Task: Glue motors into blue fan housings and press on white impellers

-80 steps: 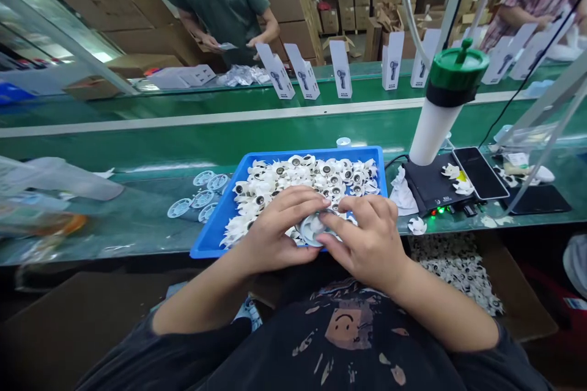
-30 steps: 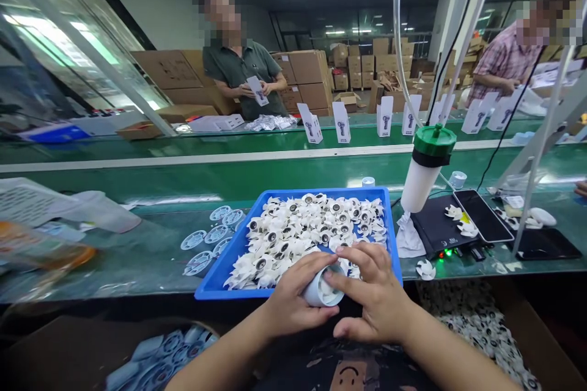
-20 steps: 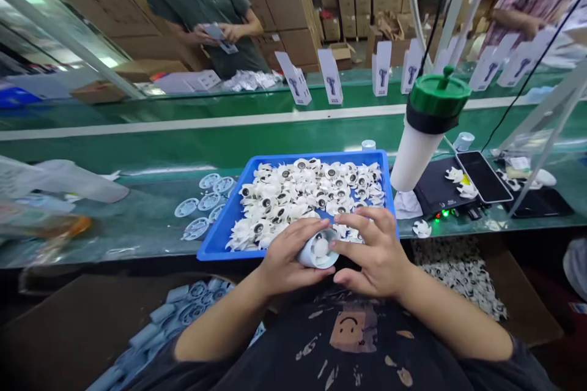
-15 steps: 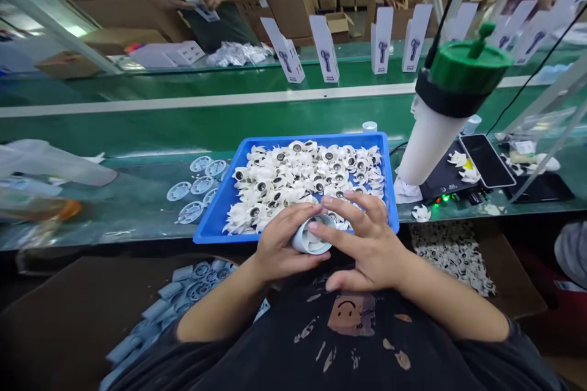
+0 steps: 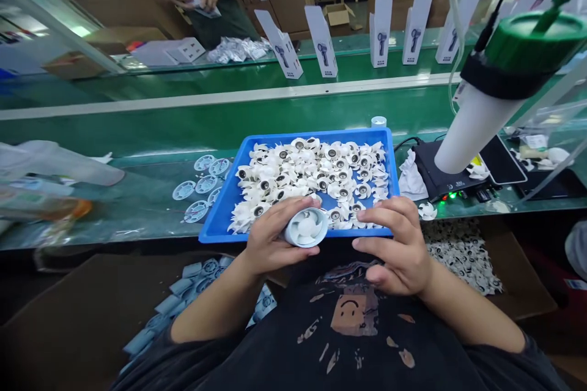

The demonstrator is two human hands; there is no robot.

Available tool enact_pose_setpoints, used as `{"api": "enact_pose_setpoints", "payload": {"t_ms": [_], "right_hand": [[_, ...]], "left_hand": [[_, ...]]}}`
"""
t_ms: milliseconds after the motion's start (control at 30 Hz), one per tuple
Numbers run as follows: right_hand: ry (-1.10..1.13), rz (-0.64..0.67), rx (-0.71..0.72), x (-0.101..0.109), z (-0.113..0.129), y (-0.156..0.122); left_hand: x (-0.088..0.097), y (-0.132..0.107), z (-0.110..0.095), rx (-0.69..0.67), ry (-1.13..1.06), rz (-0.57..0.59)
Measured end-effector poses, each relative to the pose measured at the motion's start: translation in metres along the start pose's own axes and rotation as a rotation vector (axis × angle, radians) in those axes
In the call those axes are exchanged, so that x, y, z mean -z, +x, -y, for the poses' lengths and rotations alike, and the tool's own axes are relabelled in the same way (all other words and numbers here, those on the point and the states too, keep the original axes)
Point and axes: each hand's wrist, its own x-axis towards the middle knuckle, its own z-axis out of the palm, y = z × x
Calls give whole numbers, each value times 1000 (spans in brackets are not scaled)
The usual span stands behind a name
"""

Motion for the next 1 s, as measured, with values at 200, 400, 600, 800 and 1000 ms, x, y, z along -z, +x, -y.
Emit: {"api": "enact_pose_setpoints", "payload": {"t_ms": [200,400,600,800,1000], "right_hand": [[6,9,-53,9,-6,-9],[-37,162,-95,-8,-1,12],[-3,292,-286,-16,-6,14],[52,382,-42,-22,-16,7],[106,373,-274,-31,-18,3]], "left_hand": [[25,17,19,79,69,165],[-8,34,-5,25,10,352],[-27,27,-21,-155,326,198],[-28,21,-26,46,111,313],[-37,17,-30,-61,349,183]]}}
